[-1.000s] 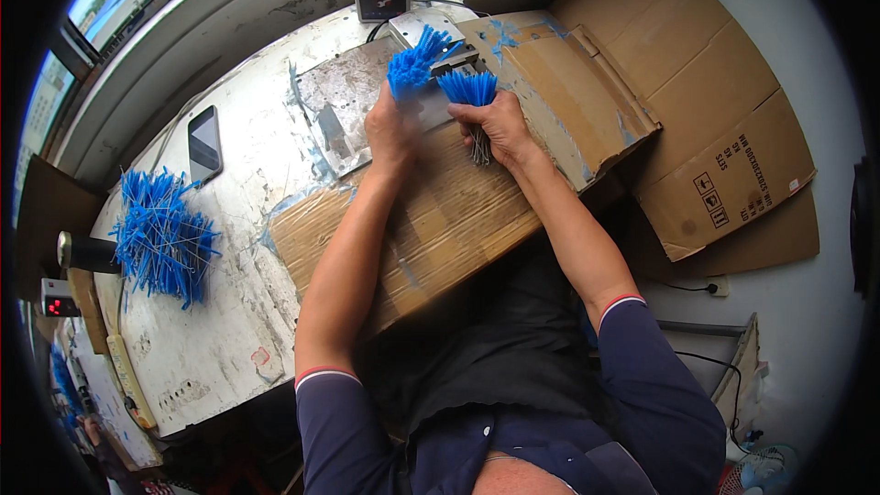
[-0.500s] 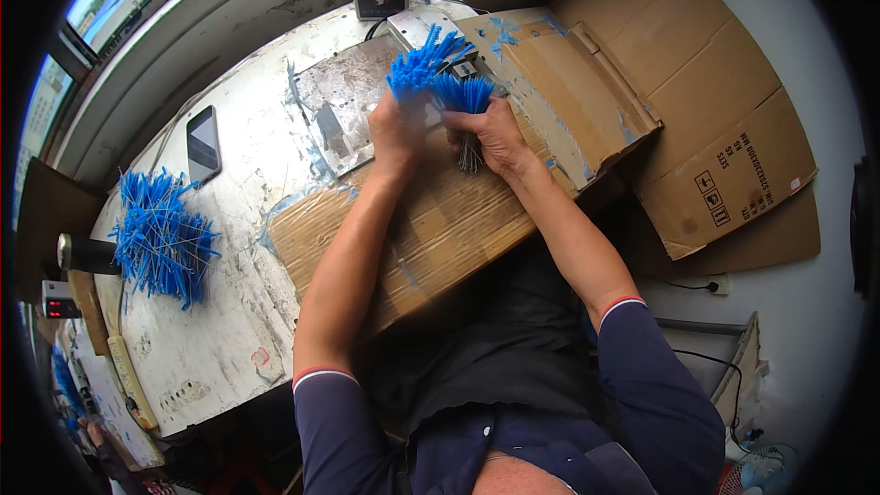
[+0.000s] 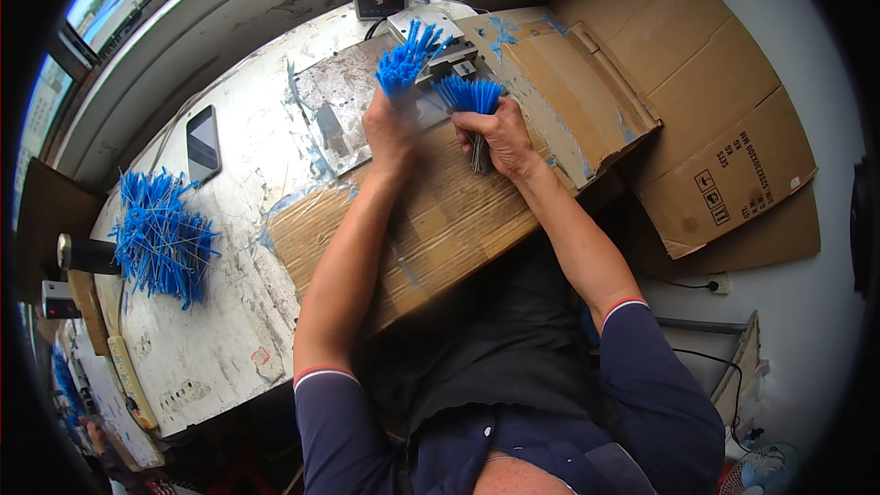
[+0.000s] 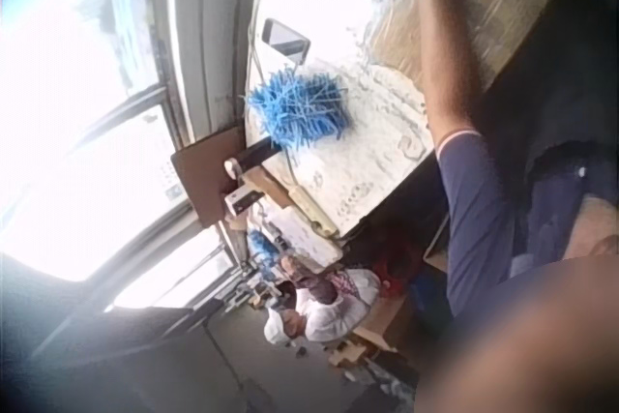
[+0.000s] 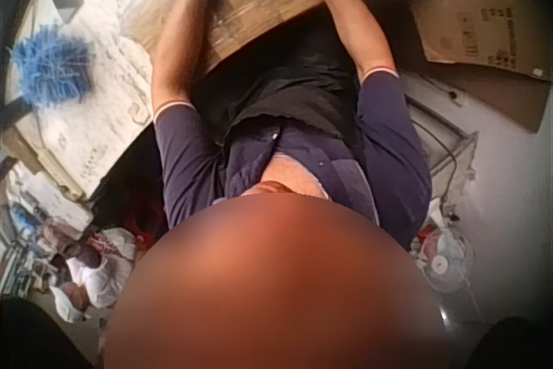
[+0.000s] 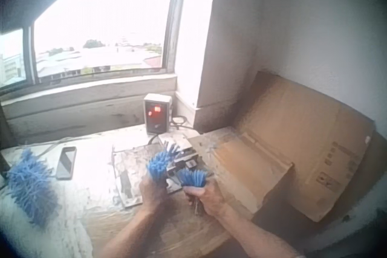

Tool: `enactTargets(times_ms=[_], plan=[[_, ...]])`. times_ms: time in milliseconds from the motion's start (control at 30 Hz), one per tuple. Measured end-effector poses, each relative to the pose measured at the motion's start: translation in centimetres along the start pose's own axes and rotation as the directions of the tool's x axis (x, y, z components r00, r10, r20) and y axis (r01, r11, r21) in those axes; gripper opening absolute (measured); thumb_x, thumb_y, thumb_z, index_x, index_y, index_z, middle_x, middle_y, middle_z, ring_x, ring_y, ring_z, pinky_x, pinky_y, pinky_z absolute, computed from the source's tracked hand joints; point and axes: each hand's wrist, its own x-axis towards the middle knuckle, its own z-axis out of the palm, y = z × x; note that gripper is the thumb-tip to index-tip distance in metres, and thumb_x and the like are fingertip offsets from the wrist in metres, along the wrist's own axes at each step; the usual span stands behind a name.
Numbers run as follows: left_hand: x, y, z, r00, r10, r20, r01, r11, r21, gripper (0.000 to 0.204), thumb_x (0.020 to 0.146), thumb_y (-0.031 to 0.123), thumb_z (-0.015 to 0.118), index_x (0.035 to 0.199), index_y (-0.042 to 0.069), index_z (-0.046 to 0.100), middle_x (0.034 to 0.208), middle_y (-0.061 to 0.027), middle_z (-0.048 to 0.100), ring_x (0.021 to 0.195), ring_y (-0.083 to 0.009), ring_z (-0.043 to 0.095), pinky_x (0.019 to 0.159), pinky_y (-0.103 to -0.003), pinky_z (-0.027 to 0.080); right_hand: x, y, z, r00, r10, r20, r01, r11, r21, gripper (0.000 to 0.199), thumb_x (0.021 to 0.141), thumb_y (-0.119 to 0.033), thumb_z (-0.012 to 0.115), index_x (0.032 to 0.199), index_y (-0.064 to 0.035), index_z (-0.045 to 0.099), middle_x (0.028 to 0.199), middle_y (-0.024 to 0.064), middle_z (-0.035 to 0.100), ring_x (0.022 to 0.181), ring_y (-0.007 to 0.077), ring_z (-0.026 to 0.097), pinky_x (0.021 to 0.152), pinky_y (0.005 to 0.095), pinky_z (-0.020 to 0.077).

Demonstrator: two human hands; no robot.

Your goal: Assembling small blue fiber bundles into metal brush ferrules.

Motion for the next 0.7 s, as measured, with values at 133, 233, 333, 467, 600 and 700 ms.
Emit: enactTargets(times_ms=[133, 233, 333, 467, 600, 700], plan=[[-0.1, 0.6, 0.2, 0.995, -0.088, 0.054, 0.095, 0.984, -0.15, 0.015, 0.098, 0.017, 0.068, 0.107, 0.005, 0.069, 0.08, -0.0038, 0.071, 0.067, -0.0098, 0.065, 0.061, -0.028, 0.051, 0.2, 0.6, -0.2, 0.999, -0.013, -0.037, 0.012, 1.0, -0.015, 0.014, 0.083, -0.004, 0.071, 0.095, 0.0011, 0.067, 0.071, 0.0053, 0.064, 0.057, 0.0126, 0.062, 0.048, 0.0255, 0.0498], [-0.1, 0.7, -0.3, 0.996, -0.024, 0.087, 0.023, 1.0, 0.006, 0.015, 0.098, 0.016, 0.068, 0.107, 0.005, 0.069, 0.08, -0.0048, 0.071, 0.068, -0.0106, 0.065, 0.061, -0.029, 0.051, 0.3, 0.9, 0.2, 0.999, 0.017, -0.028, -0.016, 1.0, 0.021, 0.014, 0.082, -0.006, 0.072, 0.094, 0.0004, 0.069, 0.075, 0.0051, 0.067, 0.059, 0.0127, 0.064, 0.05, 0.0271, 0.0528], [0.2, 0.7, -0.1, 0.998, 0.035, -0.043, -0.031, 0.995, 0.098, 0.013, 0.098, 0.015, 0.068, 0.106, 0.005, 0.068, 0.079, -0.0056, 0.07, 0.067, -0.0123, 0.064, 0.061, -0.031, 0.05, 0.1, 0.7, 0.8, 0.993, 0.025, -0.112, -0.016, 0.996, 0.086, 0.011, 0.083, -0.008, 0.07, 0.09, -0.0005, 0.067, 0.075, 0.0064, 0.067, 0.059, 0.015, 0.066, 0.051, 0.0286, 0.0546], [1.1, 0.7, -0.7, 0.958, 0.046, -0.282, -0.018, 0.995, 0.103, 0.013, 0.098, 0.014, 0.066, 0.107, 0.004, 0.067, 0.082, -0.0065, 0.07, 0.07, -0.015, 0.063, 0.065, -0.032, 0.051, 0.8, 1.4, -0.9, 0.943, -0.063, -0.327, 0.175, 0.929, 0.327, 0.01, 0.086, -0.012, 0.068, 0.09, -0.0027, 0.066, 0.075, 0.0062, 0.065, 0.059, 0.0187, 0.064, 0.056, 0.0336, 0.0557], [0.7, 0.4, -0.6, 0.981, 0.037, -0.188, -0.025, 0.998, 0.061, 0.013, 0.099, 0.015, 0.066, 0.107, 0.005, 0.067, 0.08, -0.0047, 0.069, 0.069, -0.0123, 0.062, 0.064, -0.031, 0.05, 0.7, 0.1, -1.1, 0.962, -0.117, -0.246, 0.147, 0.983, 0.108, 0.008, 0.085, -0.009, 0.07, 0.081, -0.0063, 0.063, 0.069, 0.0007, 0.06, 0.053, 0.0126, 0.055, 0.049, 0.028, 0.0484], [0.2, 0.3, -0.4, 0.997, 0.006, -0.079, -0.003, 0.999, 0.037, 0.013, 0.1, 0.015, 0.065, 0.107, 0.005, 0.068, 0.077, -0.0026, 0.066, 0.067, -0.0096, 0.059, 0.063, -0.029, 0.048, 0.5, -0.6, -0.8, 0.994, -0.038, -0.098, 0.028, 0.994, -0.102, 0.005, 0.083, -0.004, 0.074, 0.084, -0.0058, 0.069, 0.075, -0.0034, 0.065, 0.06, 0.0076, 0.058, 0.057, 0.0245, 0.0498]])
